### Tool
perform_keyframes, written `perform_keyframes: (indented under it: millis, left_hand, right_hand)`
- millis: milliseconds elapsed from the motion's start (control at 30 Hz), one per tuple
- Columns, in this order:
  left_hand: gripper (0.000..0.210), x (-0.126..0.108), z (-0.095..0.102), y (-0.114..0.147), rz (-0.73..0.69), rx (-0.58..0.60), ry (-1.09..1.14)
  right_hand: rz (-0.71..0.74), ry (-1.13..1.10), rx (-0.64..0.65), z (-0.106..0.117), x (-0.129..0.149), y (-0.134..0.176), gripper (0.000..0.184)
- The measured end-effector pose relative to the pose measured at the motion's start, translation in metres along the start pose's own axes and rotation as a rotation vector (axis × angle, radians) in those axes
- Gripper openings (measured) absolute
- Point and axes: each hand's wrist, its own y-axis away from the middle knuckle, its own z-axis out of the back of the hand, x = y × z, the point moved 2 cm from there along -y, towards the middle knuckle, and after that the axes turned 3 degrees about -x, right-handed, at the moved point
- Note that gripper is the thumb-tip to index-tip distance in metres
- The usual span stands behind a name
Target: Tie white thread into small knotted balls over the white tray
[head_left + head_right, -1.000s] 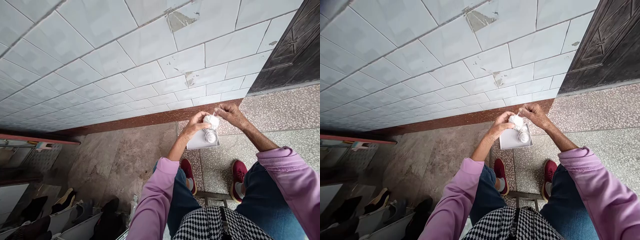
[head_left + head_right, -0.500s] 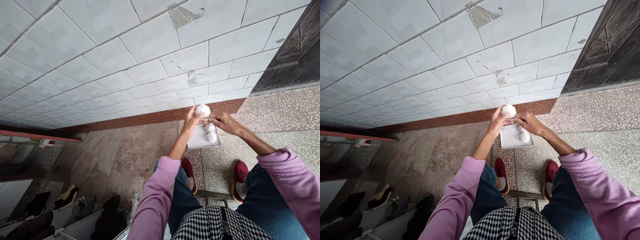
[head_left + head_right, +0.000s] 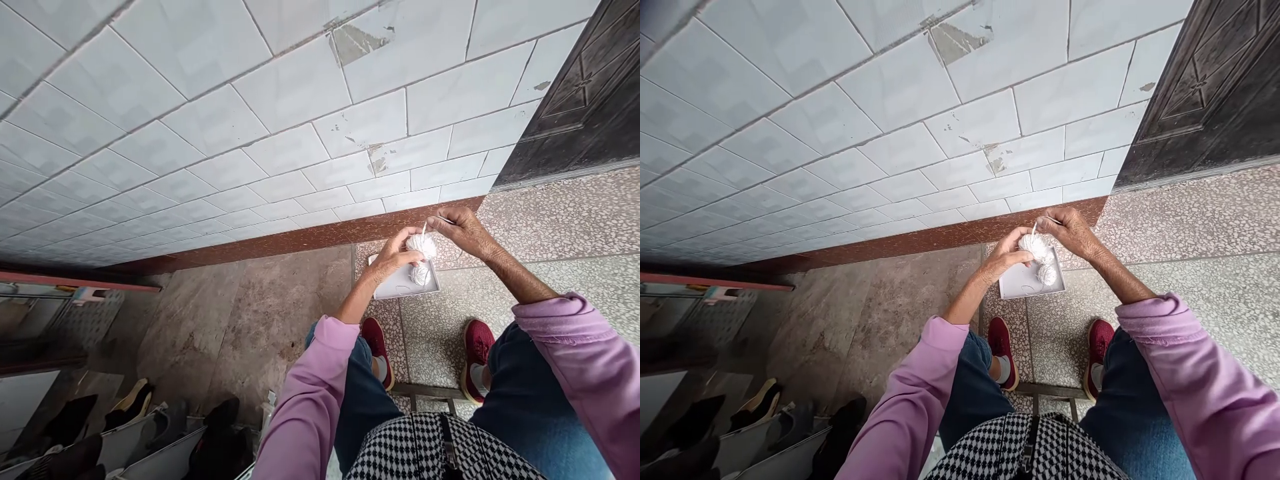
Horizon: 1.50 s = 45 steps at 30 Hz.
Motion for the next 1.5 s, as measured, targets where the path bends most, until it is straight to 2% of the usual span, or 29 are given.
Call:
perform_keyframes:
  millis: [133, 233, 333, 433, 500, 567, 700, 833, 1033, 1167, 1233, 1300, 1367, 1500]
  left_hand:
    - [0.060, 0.001, -0.006, 0.001, 0.029, -0.034, 0.160]
    - [0.063, 0.005, -0.006, 0.000, 0.035, -0.060, 0.156]
    - [0.068, 0.006, -0.006, -0.001, 0.026, -0.067, 0.148]
    - [0.071, 0.003, -0.004, -0.001, 0.031, -0.125, 0.228]
    - [0.073, 0.000, -0.001, -0.003, 0.024, -0.168, 0.299]
    - [0.072, -0.004, 0.003, -0.004, -0.017, -0.229, 0.366]
    - [0.062, -0.009, 0.011, -0.005, -0.108, -0.423, 0.429]
    - [0.056, -0.010, 0.017, -0.004, -0.072, -0.481, 0.398]
    - [0.069, -0.003, 0.020, -0.007, -0.107, -0.512, 0.392]
    - [0.067, 0.006, 0.017, -0.009, -0.102, -0.517, 0.295]
    - [0.061, 0.007, 0.017, -0.010, -0.064, -0.478, 0.354]
    - [0.052, 0.004, 0.022, -0.011, -0.033, -0.468, 0.470]
    - [0.044, -0.001, 0.029, -0.010, -0.024, -0.517, 0.541]
    - [0.042, -0.006, 0.037, -0.009, -0.011, -0.577, 0.514]
  right_hand:
    - [-0.015, -0.013, 0.004, -0.003, -0.002, -0.001, 0.056]
    - [-0.043, -0.054, 0.010, -0.006, -0.006, -0.003, 0.058]
    - [-0.175, -0.186, 0.024, -0.008, -0.017, -0.005, 0.058]
    - [-0.340, -0.372, 0.087, -0.013, -0.029, -0.006, 0.057]
    - [-0.377, -0.436, 0.129, -0.020, -0.033, -0.005, 0.061]
    - [-0.338, -0.399, 0.167, -0.031, -0.032, -0.003, 0.065]
    - [-0.112, -0.145, 0.231, -0.053, -0.018, 0.002, 0.069]
    - [-0.002, 0.047, 0.213, -0.061, -0.004, 0.009, 0.067]
    - [0.057, 0.118, 0.281, -0.050, 0.008, 0.017, 0.065]
    - [0.081, 0.103, 0.335, -0.042, 0.013, 0.016, 0.068]
    - [0.074, 0.108, 0.354, -0.039, 0.013, 0.016, 0.066]
    - [0.042, 0.137, 0.380, -0.037, 0.011, 0.018, 0.061]
    - [0.002, 0.170, 0.423, -0.037, 0.010, 0.021, 0.053]
    - [-0.024, 0.180, 0.482, -0.040, 0.015, 0.026, 0.038]
